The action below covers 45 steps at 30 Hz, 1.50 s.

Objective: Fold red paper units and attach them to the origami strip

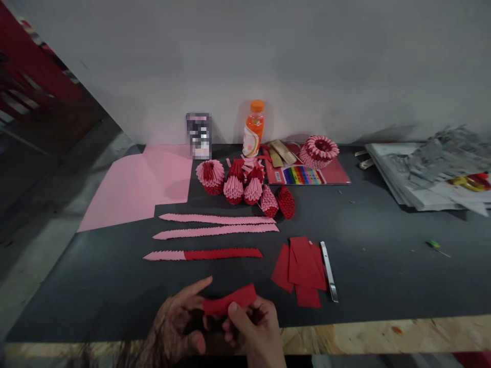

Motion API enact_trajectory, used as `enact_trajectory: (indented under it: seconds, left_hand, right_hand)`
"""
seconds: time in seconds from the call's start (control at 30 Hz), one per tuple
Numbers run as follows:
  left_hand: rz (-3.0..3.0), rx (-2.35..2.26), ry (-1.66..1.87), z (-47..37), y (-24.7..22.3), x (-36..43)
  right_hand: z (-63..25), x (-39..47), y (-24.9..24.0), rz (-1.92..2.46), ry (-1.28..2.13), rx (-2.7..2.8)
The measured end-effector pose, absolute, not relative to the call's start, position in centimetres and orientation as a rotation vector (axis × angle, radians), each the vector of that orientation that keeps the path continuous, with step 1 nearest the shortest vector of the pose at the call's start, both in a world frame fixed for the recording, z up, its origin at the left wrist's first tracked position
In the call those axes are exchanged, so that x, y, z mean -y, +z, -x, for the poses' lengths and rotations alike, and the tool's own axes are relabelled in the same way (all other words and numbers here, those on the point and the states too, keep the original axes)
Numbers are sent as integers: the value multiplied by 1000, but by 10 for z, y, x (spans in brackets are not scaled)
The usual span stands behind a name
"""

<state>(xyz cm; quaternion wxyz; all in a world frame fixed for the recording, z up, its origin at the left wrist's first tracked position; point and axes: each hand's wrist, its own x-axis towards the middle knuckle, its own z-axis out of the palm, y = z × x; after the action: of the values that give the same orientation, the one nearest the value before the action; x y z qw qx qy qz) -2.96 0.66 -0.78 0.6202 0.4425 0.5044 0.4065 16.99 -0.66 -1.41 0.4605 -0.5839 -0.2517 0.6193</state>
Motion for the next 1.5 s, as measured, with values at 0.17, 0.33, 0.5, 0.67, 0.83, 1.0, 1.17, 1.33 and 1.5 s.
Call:
enact_trajectory:
  seconds: [0.17, 0.33, 0.5, 0.67, 0.83, 1.0, 1.17, 1.33, 1.5]
  left_hand:
    - [-1477, -1107, 1043, 30, -4, -14]
    - [-1399, -1230, 1132, 13, 9, -22]
    - [-1238, -1387, 1108, 3, 21, -24]
    - [-1100, -1503, 1134, -4, 21, -20]
    - [-995, -1585, 1113, -8, 21, -20]
    - [-960, -1641, 1095, -15, 18, -12]
    - [-1092, -1660, 1156, -18, 14, -5]
    - [-998, -1630, 1122, -11, 8, -8]
    - [-746, -1417, 1025, -14, 3, -7]
  right_hand:
    - [-174, 8, -14, 1474, 1725, 609]
    - [-172, 4, -7, 1494, 1698, 749]
    - [-180, -4, 1, 1515, 1632, 942]
    - [-182, -4, 13, 1548, 1565, 1066]
    - [-177, -3, 14, 1607, 1447, 1111]
    - [-175, 0, 10, 1634, 1312, 1138]
    - [-174, 1, 0, 1617, 1279, 1138]
    - [-163, 5, -12, 1590, 1309, 1053]
    - [-156, 6, -16, 1564, 1337, 1009]
